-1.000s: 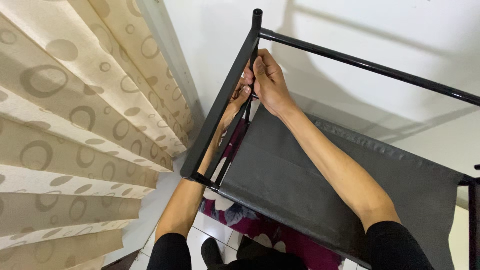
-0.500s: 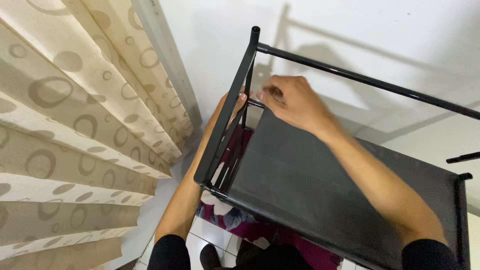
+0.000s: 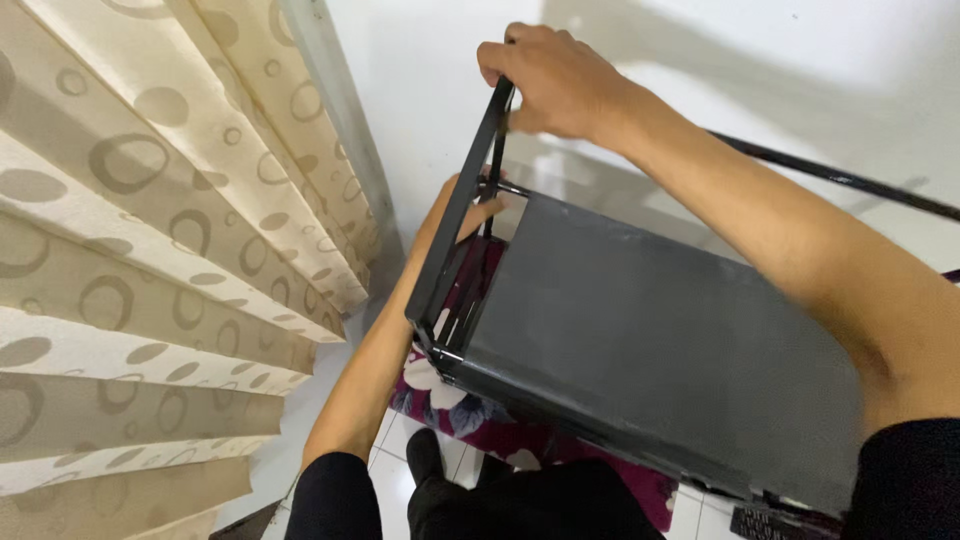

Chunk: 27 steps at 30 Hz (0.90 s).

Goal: The person assembles a three-tier black metal shelf by inserting vertical poles into the frame and attaching horizontal support bars. They handle the shelf frame, poles, and support bars, placing some parts on a nearby white storage box during the process.

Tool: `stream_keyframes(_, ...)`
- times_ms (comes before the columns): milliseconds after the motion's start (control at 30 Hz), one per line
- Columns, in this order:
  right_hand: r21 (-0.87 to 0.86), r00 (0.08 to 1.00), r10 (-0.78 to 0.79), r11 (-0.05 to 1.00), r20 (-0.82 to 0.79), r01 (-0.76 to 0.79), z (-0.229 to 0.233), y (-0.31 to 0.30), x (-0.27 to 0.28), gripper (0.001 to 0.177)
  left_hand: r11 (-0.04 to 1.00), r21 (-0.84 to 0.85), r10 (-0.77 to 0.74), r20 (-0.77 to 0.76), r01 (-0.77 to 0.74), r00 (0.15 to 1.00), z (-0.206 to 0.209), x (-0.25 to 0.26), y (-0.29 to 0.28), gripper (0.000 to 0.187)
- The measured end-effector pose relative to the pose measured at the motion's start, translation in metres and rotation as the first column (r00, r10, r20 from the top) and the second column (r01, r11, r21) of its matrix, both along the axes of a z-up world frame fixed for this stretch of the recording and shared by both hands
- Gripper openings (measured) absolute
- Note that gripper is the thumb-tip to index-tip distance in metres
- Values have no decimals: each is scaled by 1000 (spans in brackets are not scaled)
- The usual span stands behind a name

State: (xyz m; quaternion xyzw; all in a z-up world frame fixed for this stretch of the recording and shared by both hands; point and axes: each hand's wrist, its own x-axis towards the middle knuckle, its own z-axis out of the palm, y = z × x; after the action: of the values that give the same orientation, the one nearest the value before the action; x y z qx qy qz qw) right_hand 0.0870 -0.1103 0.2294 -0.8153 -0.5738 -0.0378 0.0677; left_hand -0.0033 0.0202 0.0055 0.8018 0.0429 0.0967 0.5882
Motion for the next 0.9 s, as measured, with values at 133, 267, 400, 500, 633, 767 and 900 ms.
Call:
stream_keyframes(133,101,1000,9,995,-4,-9,-11,8,2,40,994,-80,87,81,-81,993,-27,8,-4,52)
stream_keyframes(267,146,997,-72,987,14,69,-14,15,-1,33,986,-166,39,153,-13,988,-35,15,-6,47)
stream_keyframes(400,179,983,-158,974,96,139,-24,17,-5,13,992,-114,75,113,-62,991,-34,9,-5,44)
stream_keyframes(500,93,980,-198,976,-10,198,-27,17,-4,13,987,-156,47,131,-26,990,-28,8,-6,43)
stream_keyframes(633,175,998,65,982,22,-68,-21,16,8,10,978,-202,53,32,-45,998,-26,1,-4,46)
stream_keyframes(767,209,983,182,962,-12,-175,2,4,32,10,996,-23,83,76,-81,994,-33,1,4,42)
stream_keyframes(900,223,990,142,965,-12,-136,16,-13,24,11,992,-122,33,120,-19,992,-39,8,4,43)
